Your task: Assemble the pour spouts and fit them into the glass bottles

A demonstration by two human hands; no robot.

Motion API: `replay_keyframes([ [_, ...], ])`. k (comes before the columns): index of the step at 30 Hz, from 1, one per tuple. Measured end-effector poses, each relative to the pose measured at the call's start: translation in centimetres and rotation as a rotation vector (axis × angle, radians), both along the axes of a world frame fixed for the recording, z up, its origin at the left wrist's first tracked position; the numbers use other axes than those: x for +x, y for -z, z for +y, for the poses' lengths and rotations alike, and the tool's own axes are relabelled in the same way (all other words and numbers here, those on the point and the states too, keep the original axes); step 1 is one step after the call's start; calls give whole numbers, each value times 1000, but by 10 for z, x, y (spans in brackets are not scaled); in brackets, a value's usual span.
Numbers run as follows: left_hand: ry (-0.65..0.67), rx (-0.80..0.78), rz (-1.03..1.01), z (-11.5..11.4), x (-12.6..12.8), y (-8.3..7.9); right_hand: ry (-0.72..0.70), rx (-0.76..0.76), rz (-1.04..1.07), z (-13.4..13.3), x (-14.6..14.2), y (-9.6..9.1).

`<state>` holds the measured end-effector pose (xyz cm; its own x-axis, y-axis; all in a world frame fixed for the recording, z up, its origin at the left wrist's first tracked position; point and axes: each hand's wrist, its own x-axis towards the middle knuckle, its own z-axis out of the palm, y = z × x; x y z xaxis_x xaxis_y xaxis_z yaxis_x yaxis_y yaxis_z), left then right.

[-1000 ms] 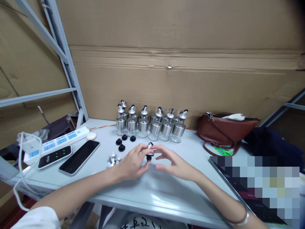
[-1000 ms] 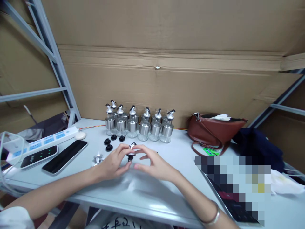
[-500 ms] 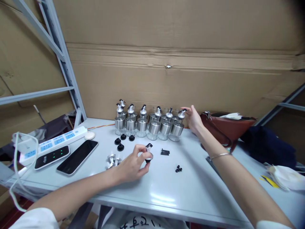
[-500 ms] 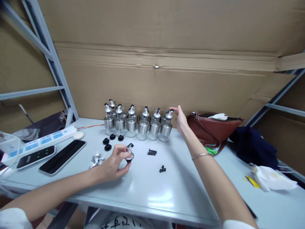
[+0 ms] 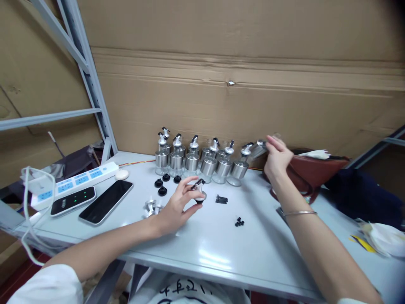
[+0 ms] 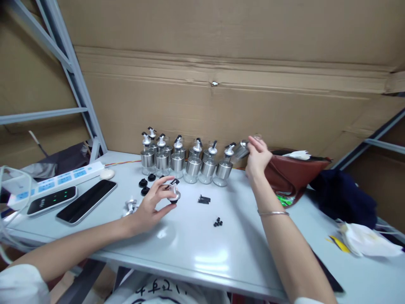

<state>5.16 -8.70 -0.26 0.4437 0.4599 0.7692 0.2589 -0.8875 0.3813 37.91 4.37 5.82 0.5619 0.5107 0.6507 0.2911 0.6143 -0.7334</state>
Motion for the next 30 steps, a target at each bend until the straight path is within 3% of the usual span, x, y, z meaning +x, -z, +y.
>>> replay_keyframes([
  [5,-5,-50,-76,4,-2,-2,372,388,-240,-59,-28,-38],
  [7,-25,-63,-86,6,-3,-1,458,456,-260,-83,-50,-42],
  [8,-37,-61,-83,6,-4,-1,438,486,-227,-94,-61,-41],
  [11,-39,-20,-57,6,-5,-2,150,395,-138,-120,-96,-23],
  [14,-1,25,-44,4,-6,-5,-246,104,-111,-136,-124,4],
  [17,-4,35,-49,4,-6,-5,-508,-104,-125,-142,-141,26],
  [20,-16,-5,-74,4,-6,-3,-646,-152,-146,-144,-149,39],
  [24,71,-77,-130,7,-3,1,-801,-125,-108,-149,-157,48],
  [30,135,-24,-109,11,2,-4,-953,-162,-84,-158,-164,51],
])
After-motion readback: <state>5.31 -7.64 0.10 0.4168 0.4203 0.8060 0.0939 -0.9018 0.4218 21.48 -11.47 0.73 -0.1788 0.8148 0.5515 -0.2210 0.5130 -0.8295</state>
